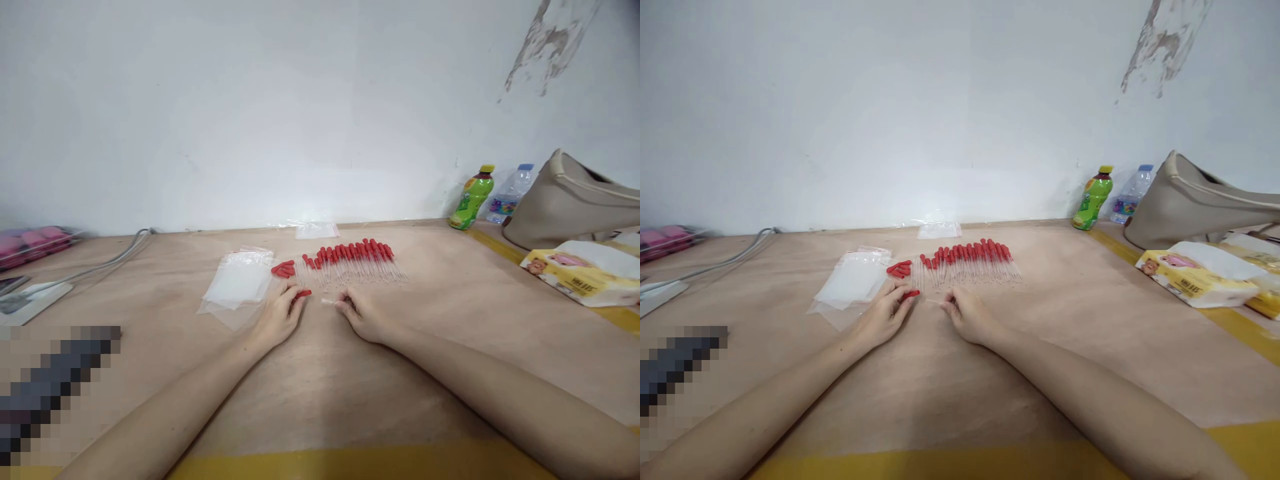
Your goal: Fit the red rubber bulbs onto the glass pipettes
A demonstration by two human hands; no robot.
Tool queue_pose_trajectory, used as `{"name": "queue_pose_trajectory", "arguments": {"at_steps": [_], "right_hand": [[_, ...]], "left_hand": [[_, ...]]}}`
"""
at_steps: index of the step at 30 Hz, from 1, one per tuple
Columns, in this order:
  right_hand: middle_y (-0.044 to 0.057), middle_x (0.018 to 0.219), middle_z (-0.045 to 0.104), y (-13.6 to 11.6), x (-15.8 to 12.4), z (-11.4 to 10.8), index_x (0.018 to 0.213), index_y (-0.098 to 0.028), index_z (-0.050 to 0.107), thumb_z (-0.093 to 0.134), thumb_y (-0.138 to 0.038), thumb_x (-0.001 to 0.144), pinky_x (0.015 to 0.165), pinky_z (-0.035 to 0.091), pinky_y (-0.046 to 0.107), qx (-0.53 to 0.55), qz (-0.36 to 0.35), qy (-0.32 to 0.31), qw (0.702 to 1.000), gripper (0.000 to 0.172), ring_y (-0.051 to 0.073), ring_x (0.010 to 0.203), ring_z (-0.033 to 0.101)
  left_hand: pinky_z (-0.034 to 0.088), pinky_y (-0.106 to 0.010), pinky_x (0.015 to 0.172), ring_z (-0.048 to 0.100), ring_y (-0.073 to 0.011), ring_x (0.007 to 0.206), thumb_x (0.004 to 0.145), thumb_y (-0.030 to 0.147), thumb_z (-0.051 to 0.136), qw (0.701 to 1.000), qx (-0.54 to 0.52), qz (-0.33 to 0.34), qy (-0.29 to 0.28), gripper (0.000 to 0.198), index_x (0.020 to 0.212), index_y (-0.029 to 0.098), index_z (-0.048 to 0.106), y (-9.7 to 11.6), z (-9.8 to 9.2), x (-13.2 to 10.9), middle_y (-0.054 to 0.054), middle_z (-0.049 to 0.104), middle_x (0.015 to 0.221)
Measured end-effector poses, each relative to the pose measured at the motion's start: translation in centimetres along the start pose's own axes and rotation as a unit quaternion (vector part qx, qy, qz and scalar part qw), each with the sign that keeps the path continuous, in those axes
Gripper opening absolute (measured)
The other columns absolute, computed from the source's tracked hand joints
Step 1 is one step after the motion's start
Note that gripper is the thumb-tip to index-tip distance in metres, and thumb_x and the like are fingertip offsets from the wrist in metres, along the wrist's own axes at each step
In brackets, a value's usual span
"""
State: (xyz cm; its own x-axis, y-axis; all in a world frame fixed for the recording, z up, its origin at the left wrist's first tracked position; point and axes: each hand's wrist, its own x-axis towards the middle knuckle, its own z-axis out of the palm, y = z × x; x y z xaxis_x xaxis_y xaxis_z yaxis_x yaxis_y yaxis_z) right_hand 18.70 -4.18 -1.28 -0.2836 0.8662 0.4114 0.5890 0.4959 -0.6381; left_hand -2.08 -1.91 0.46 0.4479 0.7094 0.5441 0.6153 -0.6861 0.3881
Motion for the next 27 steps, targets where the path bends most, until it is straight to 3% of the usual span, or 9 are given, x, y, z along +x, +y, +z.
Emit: {"name": "queue_pose_trajectory", "arguments": {"at_steps": [4,9,16,27], "right_hand": [[0.0,0.074,0.053,0.5,0.1,0.4,0.081,-0.02,0.043,0.038,-0.028,0.086,0.062,0.04,0.025,0.071,0.018,0.025,0.997,0.011,0.012,0.067,0.049],[0.0,0.074,0.053,0.5,0.2,0.5,0.081,-0.02,0.044,0.04,-0.027,0.085,0.064,0.039,0.025,0.077,0.009,0.018,0.997,0.01,0.012,0.069,0.05],[0.0,0.073,0.055,0.2,0.2,0.3,0.081,-0.019,0.048,0.042,-0.029,0.084,0.06,0.038,0.024,0.071,0.019,-0.002,0.997,0.012,0.012,0.066,0.05],[0.0,0.069,0.057,0.7,0.7,-0.3,0.075,-0.017,0.057,0.046,-0.028,0.081,0.06,0.038,0.024,0.107,0.011,-0.077,0.991,0.017,0.012,0.066,0.051]], "left_hand": [[0.046,-0.029,0.073,0.056,-0.0164,0.082,0.085,0.027,0.042,0.997,-0.054,-0.038,-0.048,0.02,0.093,0.019,0.058,0.5,0.2,-0.2,-0.004,0.06,0.088],[0.046,-0.027,0.067,0.058,-0.015,0.075,0.084,0.028,0.045,0.986,-0.128,-0.078,-0.067,0.02,0.096,0.018,0.057,0.5,1.0,-0.3,-0.003,0.063,0.087],[0.046,-0.026,0.064,0.057,-0.0143,0.071,0.082,0.03,0.048,0.981,-0.167,-0.086,-0.056,0.02,0.093,0.016,0.058,0.4,1.2,-0.2,-0.003,0.063,0.083],[0.044,-0.021,0.064,0.056,-0.0125,0.07,0.084,0.032,0.046,0.976,-0.173,-0.067,-0.116,0.023,0.087,0.017,0.062,1.1,0.4,-0.4,0.0,0.064,0.077]]}}
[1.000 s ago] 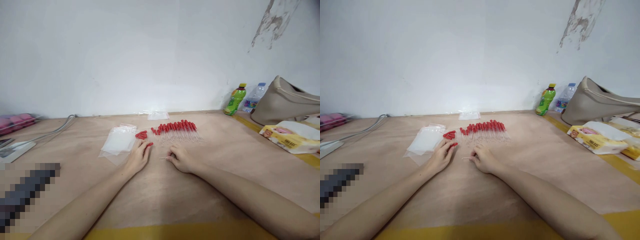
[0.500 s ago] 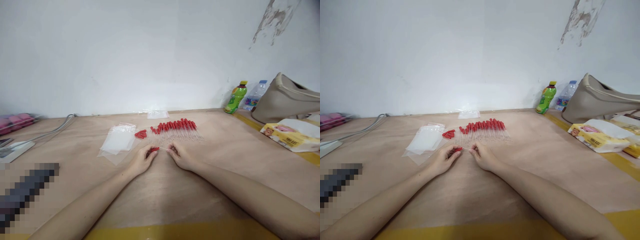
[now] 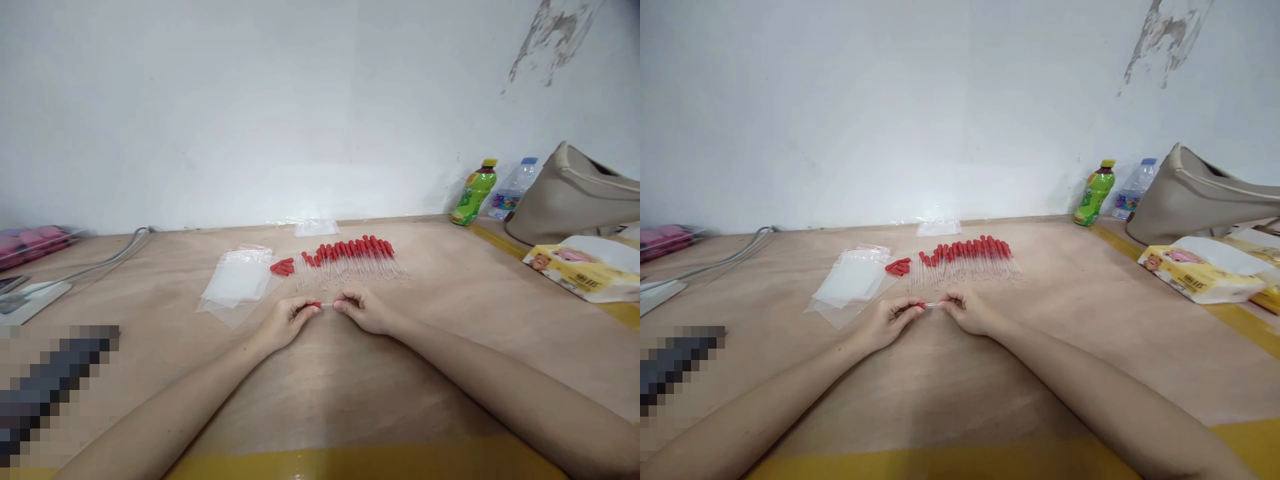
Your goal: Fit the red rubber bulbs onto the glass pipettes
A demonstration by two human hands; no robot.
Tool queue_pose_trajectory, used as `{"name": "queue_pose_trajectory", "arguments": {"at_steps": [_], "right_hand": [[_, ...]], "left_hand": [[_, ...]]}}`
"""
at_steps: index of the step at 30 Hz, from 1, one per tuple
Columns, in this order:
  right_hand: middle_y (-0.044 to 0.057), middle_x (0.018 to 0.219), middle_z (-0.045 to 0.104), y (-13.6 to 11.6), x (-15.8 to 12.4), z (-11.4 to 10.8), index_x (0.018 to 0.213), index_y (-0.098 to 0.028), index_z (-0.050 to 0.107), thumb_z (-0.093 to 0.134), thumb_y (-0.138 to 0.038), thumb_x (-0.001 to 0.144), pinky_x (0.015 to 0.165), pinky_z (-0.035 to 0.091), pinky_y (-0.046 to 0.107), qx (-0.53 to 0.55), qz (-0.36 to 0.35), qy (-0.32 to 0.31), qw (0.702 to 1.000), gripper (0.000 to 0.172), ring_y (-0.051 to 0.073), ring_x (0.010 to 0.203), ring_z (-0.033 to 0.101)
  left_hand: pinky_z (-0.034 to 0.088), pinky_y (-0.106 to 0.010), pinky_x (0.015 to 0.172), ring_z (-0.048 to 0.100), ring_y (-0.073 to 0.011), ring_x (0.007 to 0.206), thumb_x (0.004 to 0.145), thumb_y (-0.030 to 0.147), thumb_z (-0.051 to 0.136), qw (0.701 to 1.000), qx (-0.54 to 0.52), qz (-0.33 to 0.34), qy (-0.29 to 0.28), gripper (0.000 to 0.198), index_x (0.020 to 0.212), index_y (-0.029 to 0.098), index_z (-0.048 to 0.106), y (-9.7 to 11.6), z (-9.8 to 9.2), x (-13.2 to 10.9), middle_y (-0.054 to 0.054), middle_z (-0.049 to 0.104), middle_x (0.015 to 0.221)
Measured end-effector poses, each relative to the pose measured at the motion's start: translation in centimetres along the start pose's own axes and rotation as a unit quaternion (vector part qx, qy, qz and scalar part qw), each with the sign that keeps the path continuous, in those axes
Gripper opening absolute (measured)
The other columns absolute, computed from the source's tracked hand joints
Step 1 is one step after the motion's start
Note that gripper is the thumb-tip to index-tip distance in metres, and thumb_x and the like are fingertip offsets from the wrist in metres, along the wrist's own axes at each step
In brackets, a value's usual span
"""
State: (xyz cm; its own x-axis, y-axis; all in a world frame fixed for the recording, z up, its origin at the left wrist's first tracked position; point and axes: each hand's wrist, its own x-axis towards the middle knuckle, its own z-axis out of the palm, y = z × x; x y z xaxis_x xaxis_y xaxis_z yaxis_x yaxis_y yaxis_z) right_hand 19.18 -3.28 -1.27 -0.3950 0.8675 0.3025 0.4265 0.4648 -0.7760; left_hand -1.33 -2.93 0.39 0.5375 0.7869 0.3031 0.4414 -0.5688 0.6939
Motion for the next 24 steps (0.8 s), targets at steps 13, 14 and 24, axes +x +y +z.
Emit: {"name": "queue_pose_trajectory", "arguments": {"at_steps": [13,14,24], "right_hand": [[0.002,0.073,0.064,-2.2,-1.2,0.1,0.075,-0.018,0.059,0.042,-0.022,0.085,0.071,0.024,0.032,-0.348,-0.09,0.102,0.928,0.02,0.012,0.061,0.05],[0.001,0.072,0.064,-2.0,-1.2,0.3,0.076,-0.018,0.059,0.043,-0.023,0.085,0.072,0.025,0.032,-0.335,-0.081,0.102,0.933,0.019,0.011,0.06,0.05],[0.002,0.076,0.059,-1.2,-0.4,-1.2,0.086,-0.017,0.055,0.042,-0.024,0.085,0.063,0.038,0.024,-0.155,-0.069,0.026,0.985,0.014,0.012,0.069,0.052]], "left_hand": [[0.044,-0.023,0.066,0.059,-0.0132,0.071,0.085,0.031,0.045,0.989,0.129,0.065,0.031,0.023,0.089,0.019,0.064,0.0,0.2,0.1,-0.002,0.066,0.078],[0.044,-0.023,0.066,0.059,-0.0133,0.071,0.085,0.031,0.045,0.988,0.132,0.067,0.037,0.023,0.089,0.019,0.064,0.0,0.2,0.1,-0.002,0.066,0.078],[0.048,-0.024,0.067,0.061,-0.0145,0.075,0.08,0.032,0.052,0.995,0.035,0.021,0.091,0.022,0.091,0.017,0.063,-0.5,0.3,0.4,-0.003,0.068,0.086]]}}
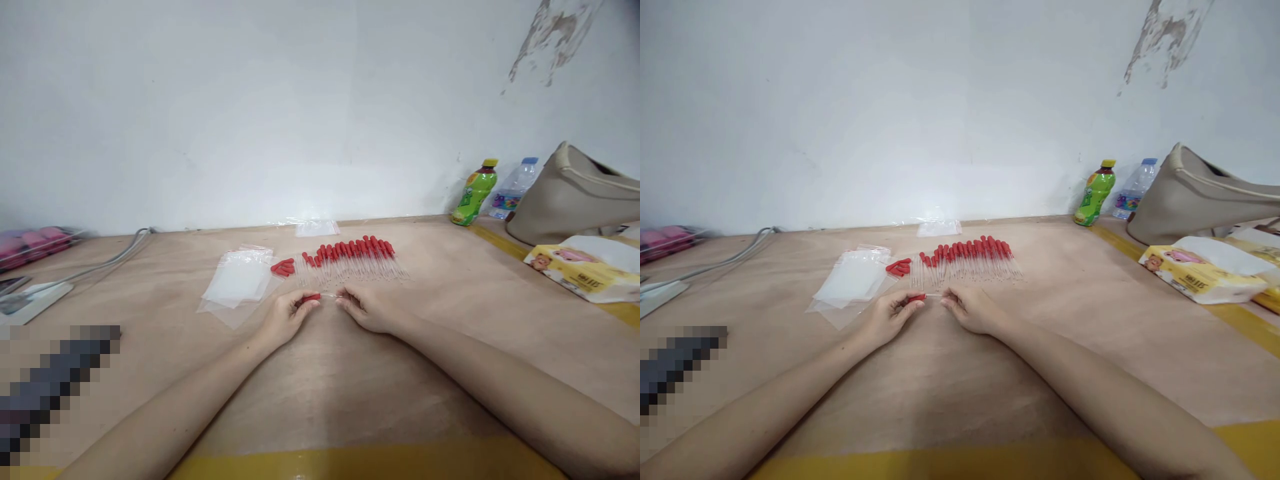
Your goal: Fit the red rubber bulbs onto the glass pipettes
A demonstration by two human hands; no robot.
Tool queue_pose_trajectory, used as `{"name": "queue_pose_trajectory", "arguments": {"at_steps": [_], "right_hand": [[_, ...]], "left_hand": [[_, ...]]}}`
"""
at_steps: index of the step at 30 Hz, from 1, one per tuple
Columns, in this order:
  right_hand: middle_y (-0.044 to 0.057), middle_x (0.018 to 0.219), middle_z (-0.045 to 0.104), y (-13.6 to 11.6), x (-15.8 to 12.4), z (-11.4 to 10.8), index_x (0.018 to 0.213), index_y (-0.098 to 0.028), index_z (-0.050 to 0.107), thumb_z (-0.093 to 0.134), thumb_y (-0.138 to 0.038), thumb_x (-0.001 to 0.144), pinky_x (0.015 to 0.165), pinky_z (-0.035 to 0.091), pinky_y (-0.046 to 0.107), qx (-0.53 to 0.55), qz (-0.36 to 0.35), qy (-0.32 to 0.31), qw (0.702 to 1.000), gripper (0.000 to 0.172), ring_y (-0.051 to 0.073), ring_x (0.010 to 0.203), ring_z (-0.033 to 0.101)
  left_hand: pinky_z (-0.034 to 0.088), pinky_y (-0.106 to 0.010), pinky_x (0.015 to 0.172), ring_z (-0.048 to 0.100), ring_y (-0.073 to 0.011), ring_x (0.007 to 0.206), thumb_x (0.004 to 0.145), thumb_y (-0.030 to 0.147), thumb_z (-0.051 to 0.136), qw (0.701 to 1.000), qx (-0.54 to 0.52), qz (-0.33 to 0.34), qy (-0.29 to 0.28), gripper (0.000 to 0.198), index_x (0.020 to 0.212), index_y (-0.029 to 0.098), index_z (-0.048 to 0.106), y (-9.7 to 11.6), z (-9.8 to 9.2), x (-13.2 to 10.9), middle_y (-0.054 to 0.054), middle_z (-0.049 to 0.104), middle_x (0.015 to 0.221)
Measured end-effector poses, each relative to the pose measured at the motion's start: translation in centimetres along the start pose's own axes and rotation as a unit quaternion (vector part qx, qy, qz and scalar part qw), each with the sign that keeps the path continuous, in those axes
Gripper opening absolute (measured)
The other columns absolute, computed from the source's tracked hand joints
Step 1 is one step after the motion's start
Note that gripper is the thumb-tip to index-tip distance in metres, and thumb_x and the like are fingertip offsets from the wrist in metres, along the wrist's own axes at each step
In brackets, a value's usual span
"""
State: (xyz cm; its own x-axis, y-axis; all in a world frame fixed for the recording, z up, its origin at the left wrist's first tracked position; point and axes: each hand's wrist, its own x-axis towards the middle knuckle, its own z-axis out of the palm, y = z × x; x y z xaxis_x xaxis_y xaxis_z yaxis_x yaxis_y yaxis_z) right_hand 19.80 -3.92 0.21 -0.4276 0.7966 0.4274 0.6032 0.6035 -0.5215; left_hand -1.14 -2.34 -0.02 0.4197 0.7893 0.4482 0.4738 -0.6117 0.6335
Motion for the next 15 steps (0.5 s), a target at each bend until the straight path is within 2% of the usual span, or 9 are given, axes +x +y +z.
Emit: {"name": "queue_pose_trajectory", "arguments": {"at_steps": [5,9,15], "right_hand": [[0.004,0.079,0.055,-0.03,0.1,-0.57,0.087,-0.016,0.058,0.039,-0.025,0.087,0.066,0.04,0.026,-0.013,-0.041,0.006,0.999,0.021,0.013,0.073,0.051],[0.005,0.08,0.053,-0.42,0.11,-0.87,0.097,-0.018,0.06,0.035,-0.026,0.089,0.068,0.041,0.026,-0.022,-0.061,0.024,0.998,0.028,0.014,0.074,0.05],[0.005,0.079,0.055,-0.74,0.04,-0.76,0.099,-0.019,0.062,0.038,-0.024,0.088,0.066,0.041,0.025,-0.051,-0.074,0.052,0.995,0.026,0.013,0.072,0.05]], "left_hand": [[0.048,-0.026,0.07,0.061,-0.0156,0.079,0.079,0.035,0.053,0.999,-0.033,-0.01,-0.013,0.023,0.091,0.017,0.061,-0.27,0.08,0.14,-0.004,0.066,0.088],[0.048,-0.026,0.069,0.06,-0.0149,0.075,0.08,0.035,0.052,0.999,-0.032,-0.011,-0.002,0.023,0.091,0.017,0.061,-0.46,0.07,0.13,-0.004,0.066,0.085],[0.047,-0.025,0.067,0.059,-0.0145,0.073,0.079,0.035,0.052,0.999,-0.037,-0.011,-0.001,0.024,0.091,0.016,0.061,-0.69,0.07,0.11,-0.003,0.065,0.082]]}}
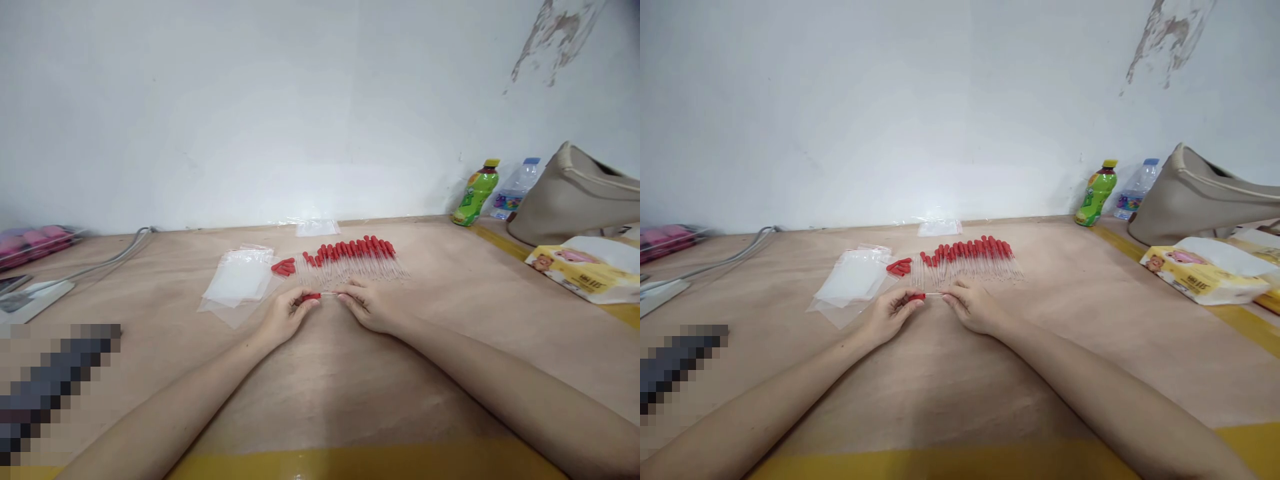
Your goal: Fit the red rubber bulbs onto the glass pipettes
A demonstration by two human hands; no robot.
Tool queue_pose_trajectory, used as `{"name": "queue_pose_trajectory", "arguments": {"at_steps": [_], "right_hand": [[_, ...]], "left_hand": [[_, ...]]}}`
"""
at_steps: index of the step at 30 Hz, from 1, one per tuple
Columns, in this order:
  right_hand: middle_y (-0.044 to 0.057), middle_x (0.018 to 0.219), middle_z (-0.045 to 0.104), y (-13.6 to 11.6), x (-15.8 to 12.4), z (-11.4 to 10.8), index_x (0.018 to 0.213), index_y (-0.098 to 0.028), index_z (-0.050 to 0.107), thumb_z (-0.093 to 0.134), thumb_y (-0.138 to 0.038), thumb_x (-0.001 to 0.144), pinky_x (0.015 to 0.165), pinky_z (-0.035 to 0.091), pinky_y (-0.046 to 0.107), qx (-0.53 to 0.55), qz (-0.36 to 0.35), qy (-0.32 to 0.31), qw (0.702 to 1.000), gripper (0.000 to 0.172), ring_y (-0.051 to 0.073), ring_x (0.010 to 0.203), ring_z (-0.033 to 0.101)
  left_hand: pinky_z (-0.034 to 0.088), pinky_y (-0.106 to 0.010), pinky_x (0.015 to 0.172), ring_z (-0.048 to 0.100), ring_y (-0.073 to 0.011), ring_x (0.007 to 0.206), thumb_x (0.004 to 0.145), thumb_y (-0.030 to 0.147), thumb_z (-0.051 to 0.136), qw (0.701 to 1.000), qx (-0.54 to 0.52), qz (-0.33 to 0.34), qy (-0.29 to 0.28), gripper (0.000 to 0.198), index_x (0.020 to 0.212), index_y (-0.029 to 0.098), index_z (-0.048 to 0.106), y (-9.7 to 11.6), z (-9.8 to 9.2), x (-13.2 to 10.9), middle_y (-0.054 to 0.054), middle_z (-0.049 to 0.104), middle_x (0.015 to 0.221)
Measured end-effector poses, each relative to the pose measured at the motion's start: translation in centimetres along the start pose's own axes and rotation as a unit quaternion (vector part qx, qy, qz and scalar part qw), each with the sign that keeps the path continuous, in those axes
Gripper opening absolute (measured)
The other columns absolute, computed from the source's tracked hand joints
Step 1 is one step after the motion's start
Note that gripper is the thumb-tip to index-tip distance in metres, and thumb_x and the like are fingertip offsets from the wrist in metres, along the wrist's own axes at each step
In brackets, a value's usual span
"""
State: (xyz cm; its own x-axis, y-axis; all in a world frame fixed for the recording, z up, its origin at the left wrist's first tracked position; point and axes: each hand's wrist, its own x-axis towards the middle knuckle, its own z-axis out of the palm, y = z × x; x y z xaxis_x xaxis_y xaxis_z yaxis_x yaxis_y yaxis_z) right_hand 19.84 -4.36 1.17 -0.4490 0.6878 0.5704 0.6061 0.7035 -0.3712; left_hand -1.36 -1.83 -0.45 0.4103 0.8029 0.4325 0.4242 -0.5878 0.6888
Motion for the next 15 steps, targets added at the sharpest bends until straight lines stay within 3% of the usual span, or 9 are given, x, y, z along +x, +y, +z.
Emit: {"name": "queue_pose_trajectory", "arguments": {"at_steps": [8,15], "right_hand": [[0.003,0.08,0.058,0.6,-0.4,1.3,0.091,-0.019,0.063,0.041,-0.023,0.087,0.074,0.035,0.029,-0.016,0.009,-0.005,1.0,0.023,0.013,0.076,0.052],[0.0,0.078,0.059,0.7,0.0,0.3,0.089,-0.021,0.064,0.043,-0.023,0.088,0.076,0.027,0.032,0.0,0.02,-0.089,0.996,0.021,0.011,0.07,0.051]], "left_hand": [[0.048,-0.026,0.068,0.06,-0.0152,0.075,0.08,0.033,0.051,1.0,-0.007,0.01,0.001,0.024,0.091,0.016,0.062,0.1,0.1,0.0,-0.004,0.067,0.084],[0.049,-0.023,0.066,0.061,-0.0134,0.07,0.08,0.028,0.052,0.999,-0.003,0.018,-0.029,0.018,0.085,0.016,0.065,0.7,-0.1,-0.2,-0.002,0.068,0.079]]}}
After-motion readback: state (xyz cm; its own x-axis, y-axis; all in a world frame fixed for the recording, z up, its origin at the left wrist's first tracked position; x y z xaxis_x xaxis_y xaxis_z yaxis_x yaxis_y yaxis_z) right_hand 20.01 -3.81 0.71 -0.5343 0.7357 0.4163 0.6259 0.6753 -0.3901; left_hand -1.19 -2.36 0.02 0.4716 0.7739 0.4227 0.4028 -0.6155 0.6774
